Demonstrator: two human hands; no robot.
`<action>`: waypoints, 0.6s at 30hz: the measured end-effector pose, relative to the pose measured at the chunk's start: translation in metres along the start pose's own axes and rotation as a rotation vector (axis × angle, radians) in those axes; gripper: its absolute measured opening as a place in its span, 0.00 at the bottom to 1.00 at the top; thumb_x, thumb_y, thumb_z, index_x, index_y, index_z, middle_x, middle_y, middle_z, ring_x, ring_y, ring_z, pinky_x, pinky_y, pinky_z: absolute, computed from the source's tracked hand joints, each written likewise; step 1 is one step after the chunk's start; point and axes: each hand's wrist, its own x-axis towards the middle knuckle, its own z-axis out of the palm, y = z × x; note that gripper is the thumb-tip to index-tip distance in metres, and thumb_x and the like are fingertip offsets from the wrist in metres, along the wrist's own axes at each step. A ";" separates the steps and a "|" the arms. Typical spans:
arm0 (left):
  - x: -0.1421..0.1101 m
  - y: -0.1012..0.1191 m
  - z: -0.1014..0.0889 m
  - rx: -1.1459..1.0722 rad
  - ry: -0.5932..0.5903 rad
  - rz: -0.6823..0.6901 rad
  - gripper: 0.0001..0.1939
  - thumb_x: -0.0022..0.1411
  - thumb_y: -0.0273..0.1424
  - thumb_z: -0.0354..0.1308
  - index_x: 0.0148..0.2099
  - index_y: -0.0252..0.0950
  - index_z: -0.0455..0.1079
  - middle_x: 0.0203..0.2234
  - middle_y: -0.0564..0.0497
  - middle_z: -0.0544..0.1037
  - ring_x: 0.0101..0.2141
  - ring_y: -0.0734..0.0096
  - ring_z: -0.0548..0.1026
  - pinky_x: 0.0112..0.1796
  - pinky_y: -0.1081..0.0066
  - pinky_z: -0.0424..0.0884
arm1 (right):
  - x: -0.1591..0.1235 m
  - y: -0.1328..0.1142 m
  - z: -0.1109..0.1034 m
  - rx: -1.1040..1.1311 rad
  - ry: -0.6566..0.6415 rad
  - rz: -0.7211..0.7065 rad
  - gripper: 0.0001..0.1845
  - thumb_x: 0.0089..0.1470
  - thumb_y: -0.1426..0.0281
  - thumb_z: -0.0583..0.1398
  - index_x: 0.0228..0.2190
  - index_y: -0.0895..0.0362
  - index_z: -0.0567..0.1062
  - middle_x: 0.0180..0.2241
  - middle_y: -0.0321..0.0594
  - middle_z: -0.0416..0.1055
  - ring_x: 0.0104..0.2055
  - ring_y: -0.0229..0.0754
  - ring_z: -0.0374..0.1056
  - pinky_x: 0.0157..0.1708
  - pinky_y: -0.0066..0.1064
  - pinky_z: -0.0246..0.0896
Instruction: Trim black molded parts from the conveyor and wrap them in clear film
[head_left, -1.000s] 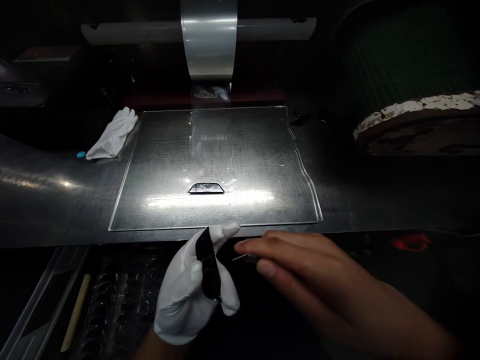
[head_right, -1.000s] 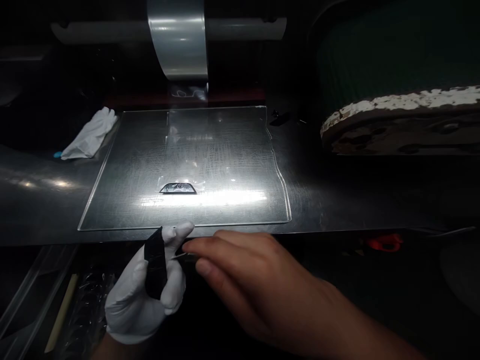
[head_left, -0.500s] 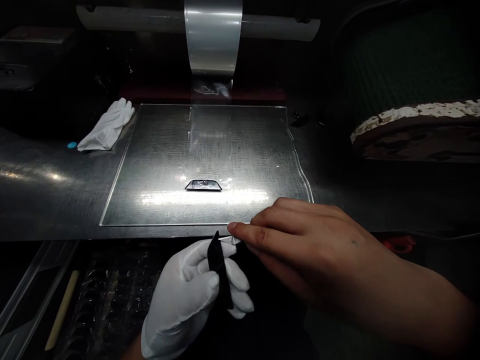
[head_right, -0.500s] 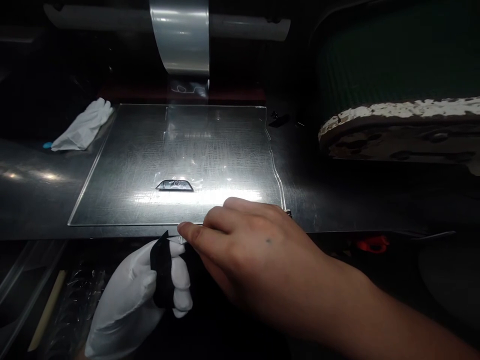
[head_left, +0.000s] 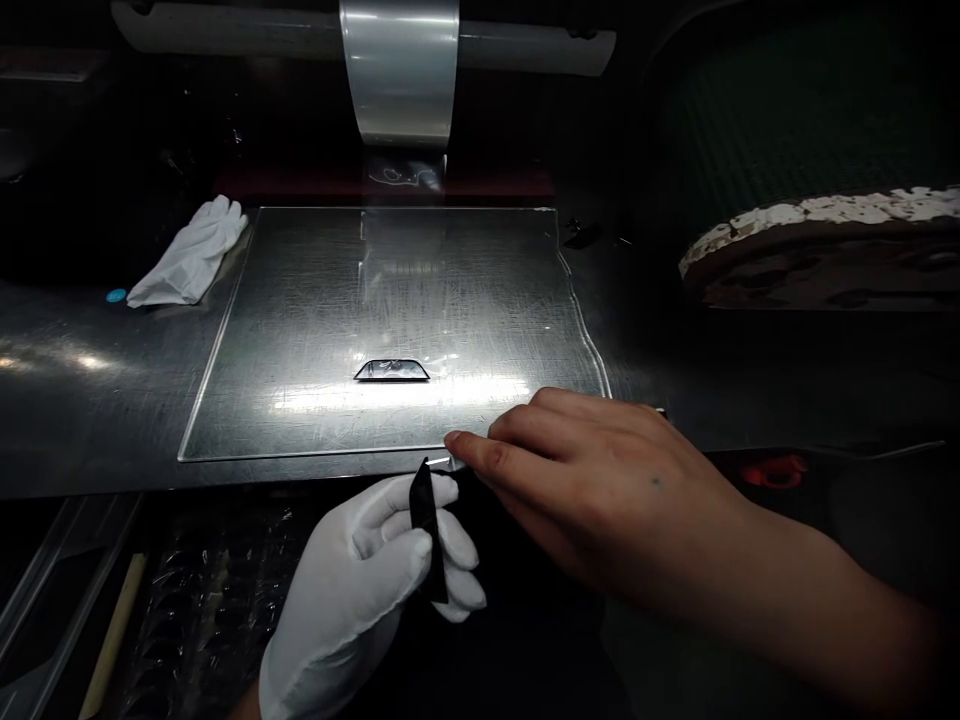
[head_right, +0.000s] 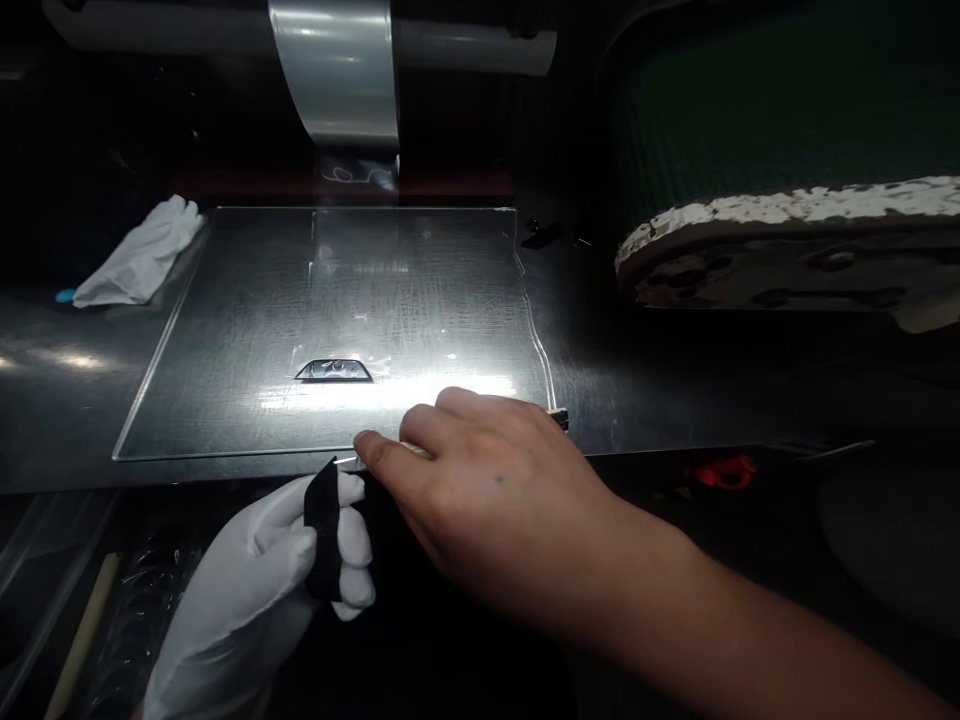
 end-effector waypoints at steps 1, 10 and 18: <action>0.000 -0.001 0.000 -0.008 -0.002 -0.001 0.17 0.67 0.39 0.66 0.55 0.38 0.75 0.34 0.49 0.77 0.31 0.68 0.80 0.30 0.73 0.75 | -0.001 0.001 0.002 0.022 -0.003 0.000 0.17 0.73 0.68 0.55 0.57 0.57 0.77 0.38 0.40 0.78 0.37 0.47 0.72 0.30 0.38 0.62; 0.003 0.006 0.005 -0.254 0.032 0.167 0.09 0.69 0.31 0.63 0.50 0.37 0.77 0.40 0.47 0.83 0.46 0.62 0.82 0.53 0.63 0.76 | -0.008 0.004 0.009 0.469 0.165 0.166 0.14 0.72 0.73 0.55 0.56 0.56 0.73 0.44 0.36 0.79 0.42 0.36 0.76 0.42 0.26 0.70; 0.003 0.013 0.005 -0.300 0.122 0.320 0.10 0.70 0.31 0.62 0.51 0.39 0.80 0.45 0.49 0.87 0.47 0.61 0.84 0.54 0.66 0.78 | -0.001 -0.008 -0.003 0.371 -0.048 0.048 0.09 0.71 0.69 0.57 0.45 0.54 0.79 0.37 0.38 0.80 0.34 0.40 0.76 0.37 0.31 0.69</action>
